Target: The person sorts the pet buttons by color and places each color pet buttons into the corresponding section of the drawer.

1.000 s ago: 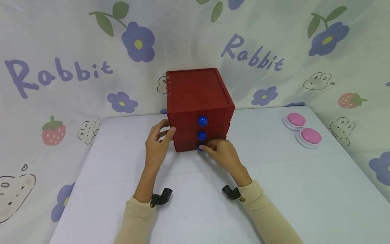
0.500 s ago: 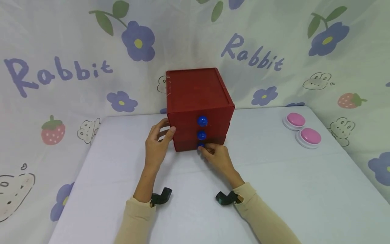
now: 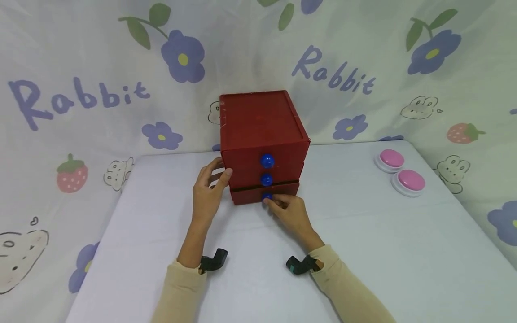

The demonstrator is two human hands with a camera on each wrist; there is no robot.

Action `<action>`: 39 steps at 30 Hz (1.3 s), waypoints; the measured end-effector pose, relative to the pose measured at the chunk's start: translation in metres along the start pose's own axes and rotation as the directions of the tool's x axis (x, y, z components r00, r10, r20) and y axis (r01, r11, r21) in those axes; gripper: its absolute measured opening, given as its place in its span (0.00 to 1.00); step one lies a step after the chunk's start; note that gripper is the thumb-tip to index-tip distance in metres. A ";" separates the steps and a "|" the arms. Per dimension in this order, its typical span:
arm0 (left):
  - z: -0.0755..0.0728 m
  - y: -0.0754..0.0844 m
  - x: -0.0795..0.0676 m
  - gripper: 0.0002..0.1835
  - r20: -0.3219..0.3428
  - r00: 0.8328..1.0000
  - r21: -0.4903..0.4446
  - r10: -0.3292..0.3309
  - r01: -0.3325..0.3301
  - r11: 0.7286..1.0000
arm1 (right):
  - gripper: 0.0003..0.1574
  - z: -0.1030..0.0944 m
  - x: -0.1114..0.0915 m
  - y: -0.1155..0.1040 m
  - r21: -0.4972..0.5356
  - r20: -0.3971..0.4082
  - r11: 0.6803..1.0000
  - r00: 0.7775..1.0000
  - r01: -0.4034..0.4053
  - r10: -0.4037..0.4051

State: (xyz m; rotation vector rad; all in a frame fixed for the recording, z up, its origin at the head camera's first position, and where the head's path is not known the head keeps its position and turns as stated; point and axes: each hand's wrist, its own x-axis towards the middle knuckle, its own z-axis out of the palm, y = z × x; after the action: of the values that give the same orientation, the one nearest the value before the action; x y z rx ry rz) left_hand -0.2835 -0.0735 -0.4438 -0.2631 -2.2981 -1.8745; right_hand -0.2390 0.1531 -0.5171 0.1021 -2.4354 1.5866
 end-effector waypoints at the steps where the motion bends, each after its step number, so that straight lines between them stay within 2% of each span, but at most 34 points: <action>1: 0.000 0.000 0.000 0.27 -0.002 1.000 0.000 -0.002 0.002 1.000 | 0.16 0.000 -0.001 0.000 -0.006 0.003 1.000 1.000 0.001 -0.001; 12: -0.001 -0.001 -0.001 0.26 -0.008 0.999 0.026 0.040 -0.040 0.999 | 0.19 -0.002 -0.013 -0.002 -0.044 0.015 0.999 1.000 0.026 -0.026; 24: -0.002 -0.001 -0.001 0.25 0.001 0.999 0.002 0.043 -0.043 0.999 | 0.19 -0.004 -0.029 -0.003 -0.094 0.001 0.994 0.998 0.062 -0.063; 32: -0.002 -0.004 0.000 0.25 0.002 0.999 0.000 0.044 -0.044 0.999 | 0.16 -0.006 -0.042 -0.005 -0.081 0.002 0.993 0.996 0.084 -0.084; 39: -0.002 0.003 -0.002 0.25 0.003 0.999 0.002 0.040 -0.040 0.999 | 0.11 -0.007 -0.057 -0.007 -0.087 -0.007 0.989 0.993 0.119 -0.120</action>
State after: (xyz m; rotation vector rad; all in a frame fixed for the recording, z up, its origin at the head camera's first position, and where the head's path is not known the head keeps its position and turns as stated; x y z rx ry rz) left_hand -0.2810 -0.0753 -0.4409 -0.3093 -2.2791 -1.8542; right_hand -0.1808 0.1531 -0.5215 0.2176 -2.4351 1.4256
